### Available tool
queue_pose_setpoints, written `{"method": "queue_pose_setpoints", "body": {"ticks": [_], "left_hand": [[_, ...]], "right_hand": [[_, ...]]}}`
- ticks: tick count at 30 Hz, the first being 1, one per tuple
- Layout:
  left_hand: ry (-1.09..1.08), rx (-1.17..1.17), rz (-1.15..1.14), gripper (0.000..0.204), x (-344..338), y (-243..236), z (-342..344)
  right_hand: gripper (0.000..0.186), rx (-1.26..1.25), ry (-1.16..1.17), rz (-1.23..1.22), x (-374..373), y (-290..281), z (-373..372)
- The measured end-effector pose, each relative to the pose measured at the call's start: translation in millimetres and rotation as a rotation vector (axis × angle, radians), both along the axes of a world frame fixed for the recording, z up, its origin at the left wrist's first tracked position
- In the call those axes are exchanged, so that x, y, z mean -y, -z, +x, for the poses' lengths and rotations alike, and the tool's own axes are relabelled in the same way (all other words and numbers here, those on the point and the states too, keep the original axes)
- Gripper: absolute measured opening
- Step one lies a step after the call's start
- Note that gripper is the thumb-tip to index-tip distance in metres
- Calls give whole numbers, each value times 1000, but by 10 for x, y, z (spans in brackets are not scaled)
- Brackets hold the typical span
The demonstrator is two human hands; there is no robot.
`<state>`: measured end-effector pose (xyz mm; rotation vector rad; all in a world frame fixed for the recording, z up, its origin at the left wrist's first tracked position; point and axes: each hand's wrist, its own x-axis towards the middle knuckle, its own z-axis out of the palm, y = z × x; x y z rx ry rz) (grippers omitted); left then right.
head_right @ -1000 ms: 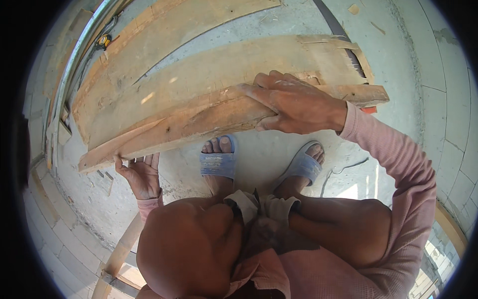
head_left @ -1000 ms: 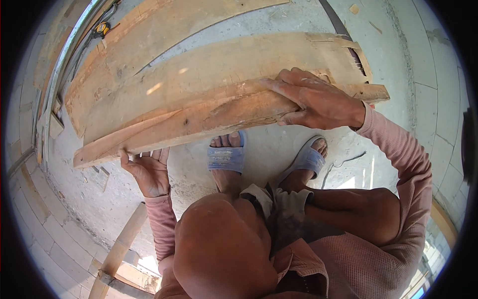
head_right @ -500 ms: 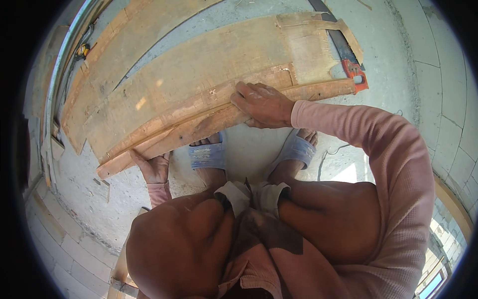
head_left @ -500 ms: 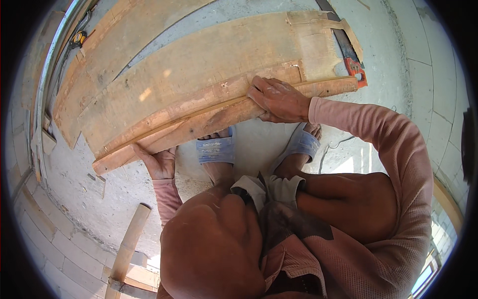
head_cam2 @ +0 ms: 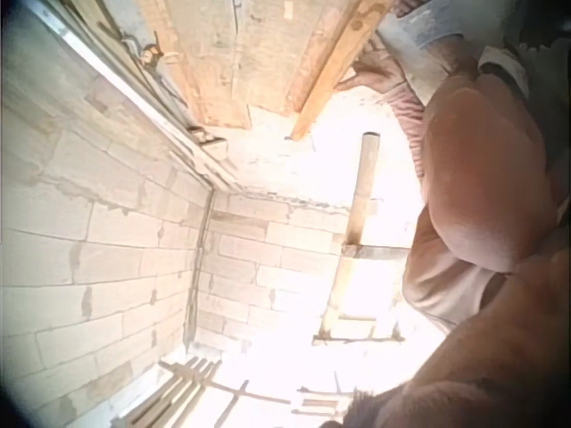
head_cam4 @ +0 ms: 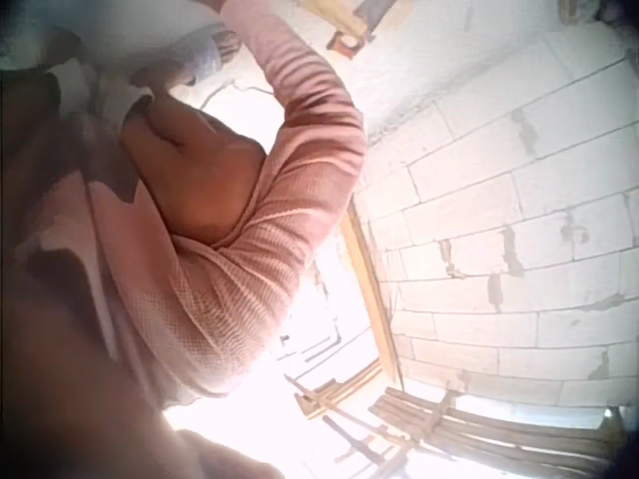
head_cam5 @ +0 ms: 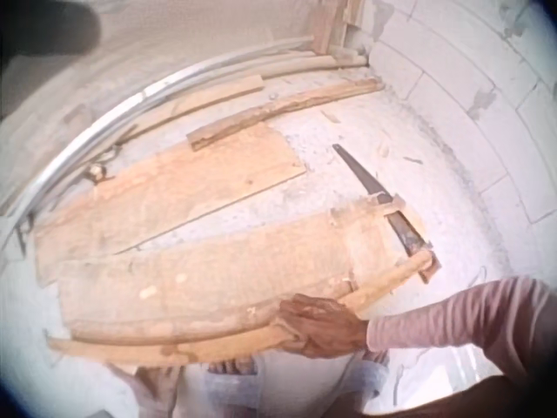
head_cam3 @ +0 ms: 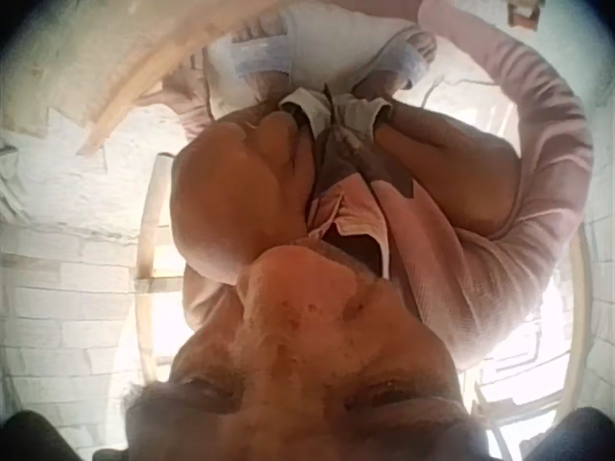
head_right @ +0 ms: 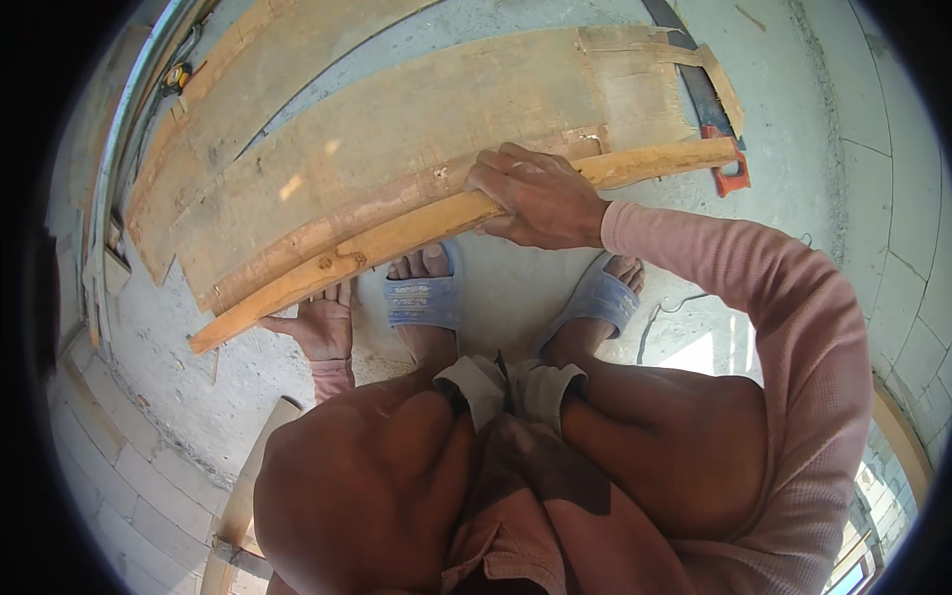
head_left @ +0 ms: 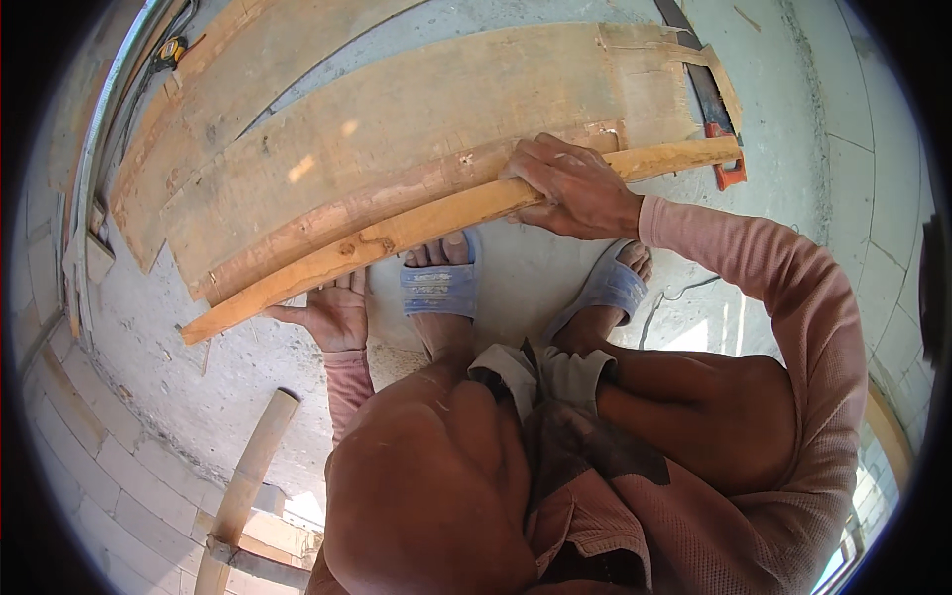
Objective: The person uses a saw to cut a piece of wood, then uses a hammer to drive nails into the wood and pry parts of the wood apart.
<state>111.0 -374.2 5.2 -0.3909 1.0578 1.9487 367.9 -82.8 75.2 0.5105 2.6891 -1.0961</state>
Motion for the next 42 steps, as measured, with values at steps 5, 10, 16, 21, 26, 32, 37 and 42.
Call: {"method": "queue_pose_setpoints", "body": {"ticks": [5,10,16,21,26,32,37,42], "left_hand": [[-144,68,-78,141,-83,-95,63],[-95,27,-35,142,-160,-105,98],[-144,145,-141,137,-170,-160,51],[-4,71,-252,93,-233,-276,3],[3,91,-256,86,-233,-264,-16],[18,89,-248,83,-180,-215,-30],[12,70,-270,88,-211,-245,-11],[30,71,-273,92,-209,-244,-33]], "right_hand": [[45,-127,15,162,-36,-68,-64],[46,-313,-5,438,-6,87,-17],[45,-181,-58,376,88,337,1],[48,-101,-130,416,58,328,59],[56,-71,-162,361,98,313,64],[62,6,-138,275,108,287,36],[63,-13,-108,222,83,286,13],[66,41,-100,129,20,208,-69]]}}
